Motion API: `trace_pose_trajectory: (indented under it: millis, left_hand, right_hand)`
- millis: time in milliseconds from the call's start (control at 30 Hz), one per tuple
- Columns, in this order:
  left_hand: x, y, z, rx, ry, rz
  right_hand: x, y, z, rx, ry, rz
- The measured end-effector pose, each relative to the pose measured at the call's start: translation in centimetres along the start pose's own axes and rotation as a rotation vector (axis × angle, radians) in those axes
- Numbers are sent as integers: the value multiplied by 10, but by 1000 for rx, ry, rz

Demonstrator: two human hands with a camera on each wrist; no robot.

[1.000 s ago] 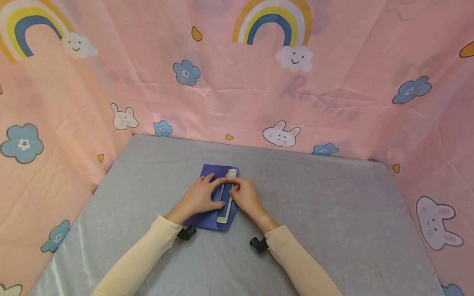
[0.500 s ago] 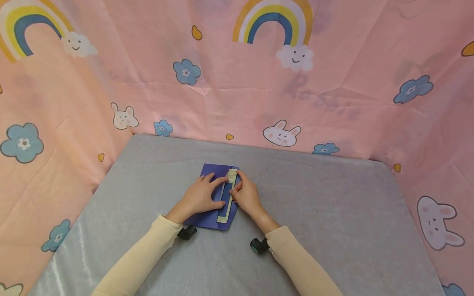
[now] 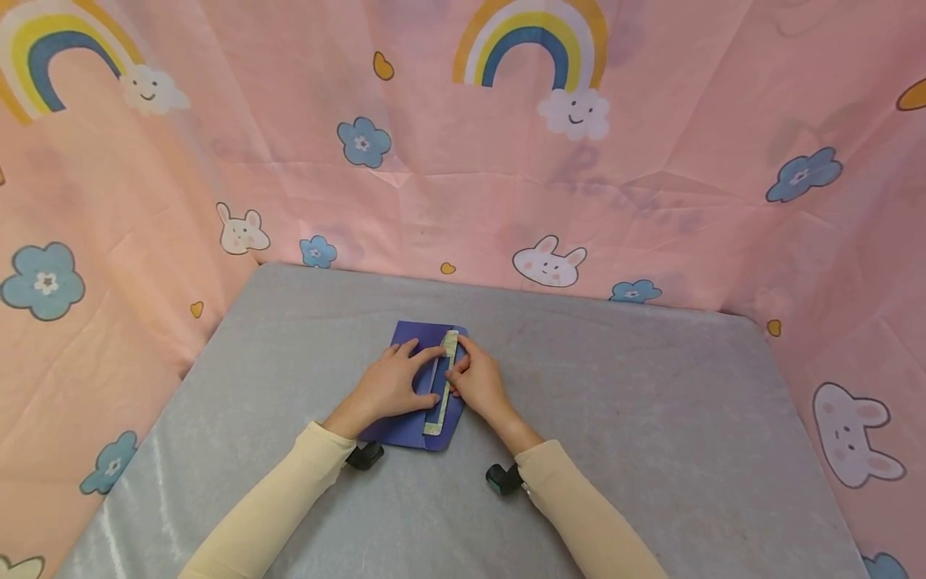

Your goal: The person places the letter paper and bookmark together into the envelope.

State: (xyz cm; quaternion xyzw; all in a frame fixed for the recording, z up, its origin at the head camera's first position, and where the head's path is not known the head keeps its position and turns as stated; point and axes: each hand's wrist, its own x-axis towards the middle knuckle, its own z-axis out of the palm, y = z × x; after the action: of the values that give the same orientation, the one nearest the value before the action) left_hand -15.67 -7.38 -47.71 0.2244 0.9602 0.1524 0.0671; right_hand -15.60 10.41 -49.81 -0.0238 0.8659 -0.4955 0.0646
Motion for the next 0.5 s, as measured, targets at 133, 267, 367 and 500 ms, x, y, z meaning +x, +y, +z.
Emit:
trace_pose_trajectory:
  millis: [133,267,367,500]
  left_hand:
    - [0,0,1,1,-3,2]
    - [0,0,1,1,5,4]
    - [0,-1,1,-3,4,1]
    - [0,-1,1,-4,0,-1]
  right_hand:
    - [0,2,0,33,3,7]
    - [1,6,-1,69,-3,20]
    - [0,7,-4,82,-23,16]
    - [-2,8,-6,90,-53,0]
